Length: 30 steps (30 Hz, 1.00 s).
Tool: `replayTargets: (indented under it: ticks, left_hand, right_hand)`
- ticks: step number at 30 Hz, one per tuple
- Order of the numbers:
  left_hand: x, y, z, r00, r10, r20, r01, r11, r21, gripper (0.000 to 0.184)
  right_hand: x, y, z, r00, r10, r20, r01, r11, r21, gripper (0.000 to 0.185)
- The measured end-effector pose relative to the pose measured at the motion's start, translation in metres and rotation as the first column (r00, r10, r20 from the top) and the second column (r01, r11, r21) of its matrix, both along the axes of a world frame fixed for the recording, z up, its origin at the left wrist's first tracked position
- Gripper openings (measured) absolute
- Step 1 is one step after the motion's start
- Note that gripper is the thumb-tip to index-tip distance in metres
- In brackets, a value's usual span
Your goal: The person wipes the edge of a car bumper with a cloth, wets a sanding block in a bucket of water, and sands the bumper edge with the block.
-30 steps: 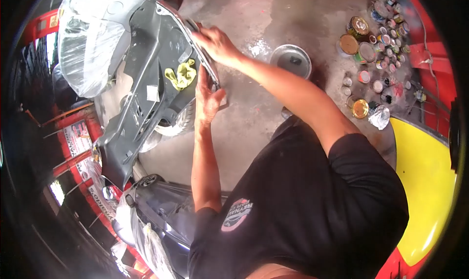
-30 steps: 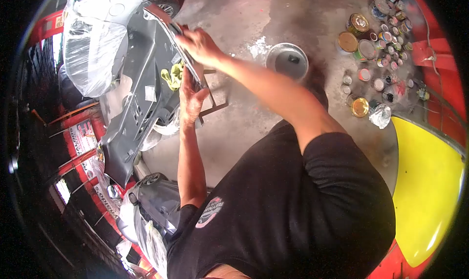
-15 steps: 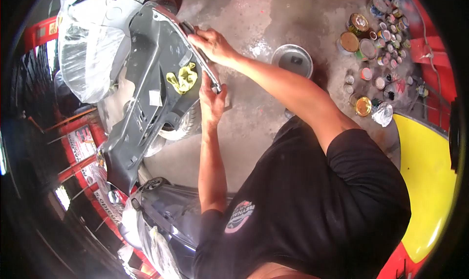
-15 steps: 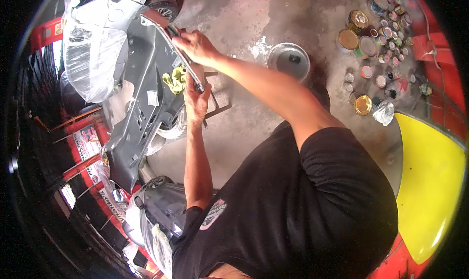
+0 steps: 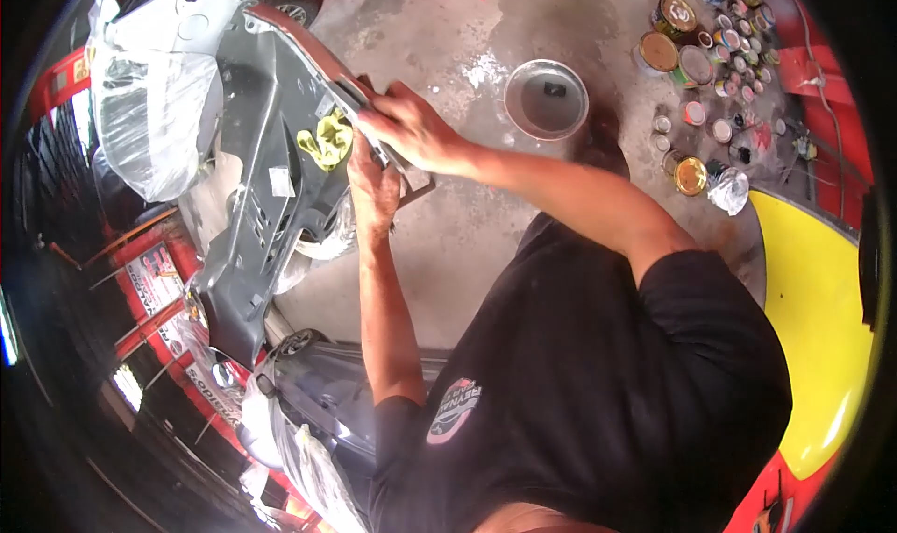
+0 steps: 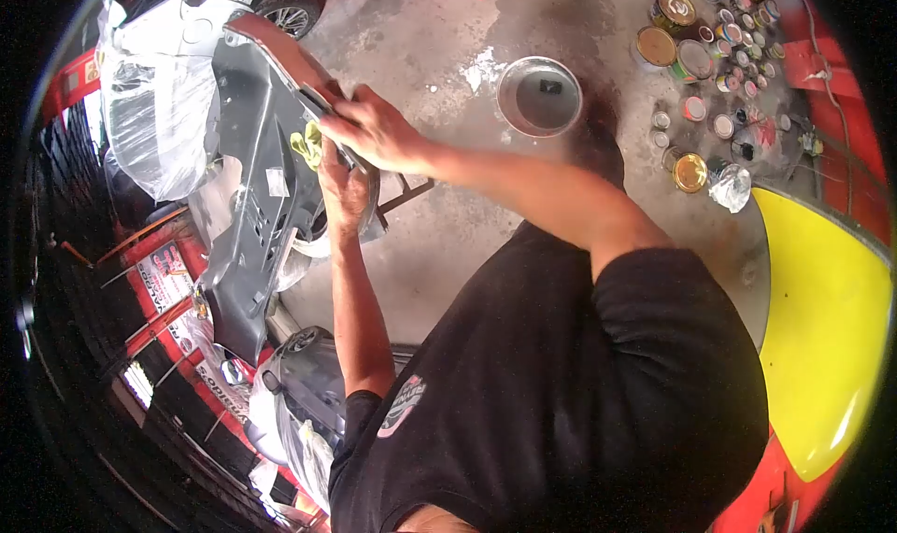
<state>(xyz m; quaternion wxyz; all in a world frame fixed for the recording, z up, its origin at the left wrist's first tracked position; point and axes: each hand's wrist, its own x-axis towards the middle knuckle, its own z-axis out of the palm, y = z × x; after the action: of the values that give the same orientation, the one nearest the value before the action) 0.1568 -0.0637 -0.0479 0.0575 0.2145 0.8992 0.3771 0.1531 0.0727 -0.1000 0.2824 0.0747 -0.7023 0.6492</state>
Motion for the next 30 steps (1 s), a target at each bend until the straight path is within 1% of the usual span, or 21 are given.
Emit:
replayTargets:
  ticks: [1,4,5,6,7,8,10,11,12,13,14,16,17,18,20,21,22,24,26,28,30]
  left_hand:
    - [0.002,-0.001,0.002,0.996,-0.058,-0.071,0.058,0.998,-0.012,0.066]
    - [0.000,-0.009,0.012,0.999,-0.038,0.004,0.038,0.989,-0.142,0.064]
    - [0.005,-0.002,0.016,1.000,-0.016,0.001,0.016,0.995,-0.100,0.061]
    - [0.004,-0.001,0.014,0.999,0.013,-0.031,-0.019,0.983,-0.182,0.064]
    - [0.000,-0.004,0.010,1.000,-0.017,0.007,0.018,0.990,-0.138,0.066]
    - [-0.001,-0.005,0.009,0.998,-0.042,0.047,0.046,0.995,-0.088,0.067]
    - [0.001,-0.007,0.007,0.995,0.038,0.088,-0.026,0.992,-0.124,0.067]
    - [-0.002,-0.005,0.001,0.999,-0.006,-0.034,0.004,0.998,-0.056,0.044]
    - [0.003,0.006,0.018,0.994,0.067,0.083,-0.055,0.990,-0.132,0.046]
    - [0.004,0.002,0.016,0.997,0.053,0.063,-0.046,0.993,-0.106,0.046]
    - [0.001,0.002,0.016,0.999,0.023,0.039,-0.019,0.996,-0.087,0.046]
    - [0.003,0.005,0.022,0.985,0.122,0.119,-0.094,0.972,-0.214,0.048]
    - [0.003,0.002,0.015,0.996,0.056,0.063,-0.049,0.993,-0.109,0.050]
    - [0.003,0.001,0.013,0.997,0.047,0.056,-0.041,0.993,-0.111,0.050]
    - [0.001,0.000,0.010,0.998,0.008,0.069,0.002,0.990,-0.144,0.067]
    - [-0.001,-0.004,0.008,0.980,0.078,0.184,-0.045,0.983,-0.179,0.069]
    - [0.000,-0.002,0.009,0.978,0.091,0.185,-0.058,0.983,-0.175,0.069]
    - [0.002,0.002,0.009,0.994,0.062,0.091,-0.052,0.993,-0.108,0.069]
    - [-0.006,-0.006,-0.006,1.000,0.002,0.017,-0.001,0.998,-0.070,0.066]
    - [-0.005,-0.009,-0.009,0.999,0.025,0.027,-0.023,0.998,-0.066,0.063]
    - [0.002,0.001,0.008,0.999,0.040,0.033,-0.036,0.992,-0.118,0.063]
  right_hand:
    - [0.008,-0.001,-0.001,1.000,-0.001,0.027,0.002,0.999,-0.039,0.027]
    - [-0.066,-0.013,-0.025,0.998,-0.048,-0.051,0.050,0.998,0.041,0.030]
    - [-0.097,-0.010,-0.022,0.993,0.017,0.116,-0.005,0.994,-0.106,0.036]
    - [-0.105,-0.009,-0.014,0.990,-0.014,0.143,0.038,0.985,-0.168,0.044]
    - [-0.104,-0.008,-0.015,0.987,-0.030,0.158,0.056,0.985,-0.165,0.044]
    - [-0.098,-0.009,-0.014,0.984,-0.038,0.176,0.067,0.985,-0.159,0.045]
    - [-0.037,-0.016,-0.020,0.980,0.067,0.186,-0.049,0.994,-0.098,0.038]
    - [-0.007,-0.012,-0.015,0.990,0.066,0.127,-0.052,0.992,-0.111,0.038]
    - [0.013,-0.009,-0.009,0.995,0.070,0.078,-0.060,0.990,-0.126,0.038]
    - [0.009,-0.007,-0.006,0.972,0.175,0.159,-0.135,0.964,-0.230,0.039]
    - [-0.002,0.000,0.007,0.992,0.071,0.102,-0.068,0.997,-0.031,0.039]
    - [-0.066,-0.001,0.002,0.999,-0.018,0.035,0.020,0.998,-0.066,0.032]
    - [-0.102,-0.003,-0.015,0.995,0.025,0.093,-0.019,0.998,-0.067,0.044]
    - [-0.111,0.002,-0.009,0.953,0.165,0.252,-0.108,0.968,-0.227,0.049]
    - [-0.091,0.001,-0.014,0.960,0.163,0.229,-0.114,0.970,-0.214,0.047]
    - [-0.052,0.002,-0.001,0.981,0.118,0.155,-0.103,0.990,-0.101,0.041]
    - [-0.018,-0.004,0.005,0.958,0.102,0.267,-0.044,0.976,-0.214,0.034]
    - [0.009,-0.011,-0.005,0.969,0.091,0.232,-0.029,0.966,-0.258,0.035]
    - [-0.022,-0.006,-0.011,0.983,0.031,0.181,-0.002,0.987,-0.158,0.038]
    - [-0.073,0.006,-0.004,0.962,0.161,0.222,-0.130,0.980,-0.148,0.037]
    - [-0.108,0.003,-0.010,0.997,0.038,0.068,-0.037,0.999,-0.007,0.034]
